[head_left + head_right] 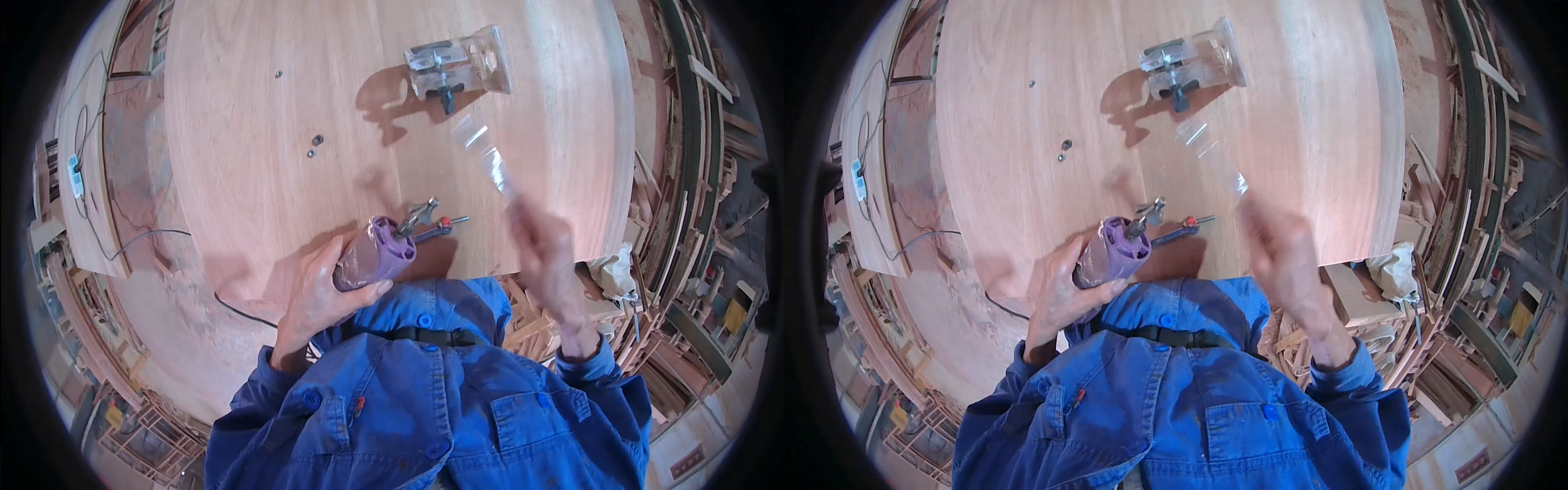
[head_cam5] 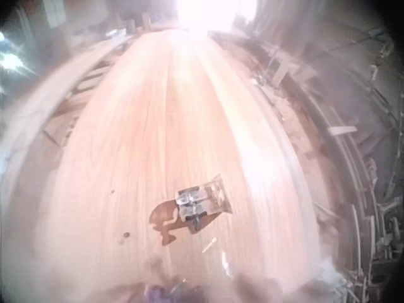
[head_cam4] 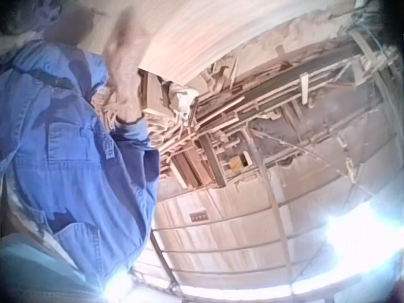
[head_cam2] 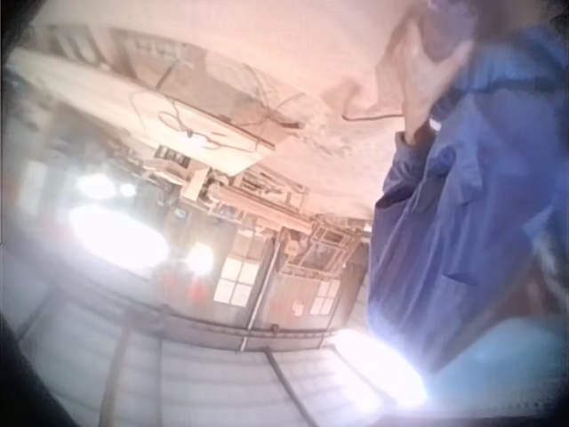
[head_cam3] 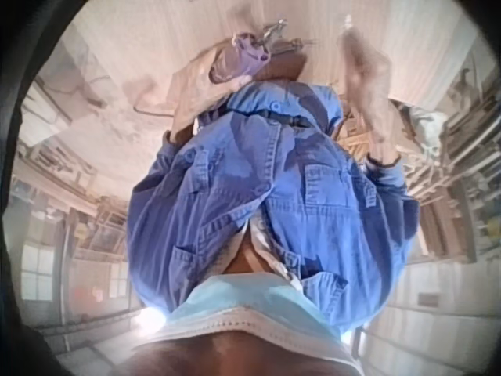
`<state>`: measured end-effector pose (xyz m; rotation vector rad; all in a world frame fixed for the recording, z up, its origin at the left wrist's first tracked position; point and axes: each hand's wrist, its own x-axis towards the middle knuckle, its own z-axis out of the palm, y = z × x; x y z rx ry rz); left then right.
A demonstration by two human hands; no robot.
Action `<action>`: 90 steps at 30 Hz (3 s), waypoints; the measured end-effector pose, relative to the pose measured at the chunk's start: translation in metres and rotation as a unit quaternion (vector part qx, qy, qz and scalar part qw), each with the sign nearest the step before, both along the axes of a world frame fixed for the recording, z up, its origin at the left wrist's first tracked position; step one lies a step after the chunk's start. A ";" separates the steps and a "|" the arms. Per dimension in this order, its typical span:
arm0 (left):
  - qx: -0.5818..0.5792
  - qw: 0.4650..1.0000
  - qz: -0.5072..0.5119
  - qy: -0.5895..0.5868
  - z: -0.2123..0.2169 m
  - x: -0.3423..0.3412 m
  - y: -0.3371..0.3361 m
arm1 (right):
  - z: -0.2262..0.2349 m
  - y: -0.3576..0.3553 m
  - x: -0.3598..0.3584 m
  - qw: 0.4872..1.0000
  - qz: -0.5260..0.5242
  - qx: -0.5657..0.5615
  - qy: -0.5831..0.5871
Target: The person assembles a handheld woodworking router by attaching a base plate and securing it with bolts and nuts. They use wrenches to tighten the components and ensure the tool is properly assembled.
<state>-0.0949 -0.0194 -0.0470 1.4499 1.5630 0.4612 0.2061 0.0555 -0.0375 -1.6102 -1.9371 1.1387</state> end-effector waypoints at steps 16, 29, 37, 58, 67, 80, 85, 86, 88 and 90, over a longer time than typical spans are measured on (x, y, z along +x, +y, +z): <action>0.009 1.000 -0.010 0.008 -0.003 0.007 -0.002 | -0.005 -0.029 -0.017 0.993 0.094 0.065 -0.013; 0.009 0.999 -0.013 0.043 -0.006 0.004 -0.014 | 0.006 0.000 -0.005 0.987 -0.156 0.017 -0.040; 0.007 0.999 -0.012 0.039 -0.007 0.006 -0.010 | -0.002 -0.006 -0.002 0.991 -0.132 -0.002 -0.005; 0.016 0.993 -0.011 0.113 0.006 0.015 -0.015 | 0.005 -0.018 -0.002 0.982 -0.170 -0.076 0.044; 0.029 0.992 -0.016 0.119 0.006 0.017 -0.019 | 0.015 -0.007 0.009 0.993 -0.096 -0.051 -0.041; 0.063 0.993 -0.013 0.097 0.004 0.017 -0.012 | -0.019 -0.014 0.010 0.985 -0.138 0.105 -0.013; -0.004 0.997 -0.001 0.083 0.008 0.016 -0.016 | 0.000 -0.022 0.006 0.995 0.047 0.092 -0.002; -0.004 0.996 0.003 0.090 0.009 0.016 -0.019 | 0.014 -0.015 0.002 0.997 -0.073 -0.022 -0.009; 0.002 0.996 0.003 0.091 0.010 0.018 -0.013 | -0.001 -0.020 -0.001 0.983 -0.175 0.044 -0.020; 0.002 0.996 0.000 0.085 0.010 0.021 -0.009 | -0.013 -0.037 -0.006 0.992 -0.102 0.078 -0.014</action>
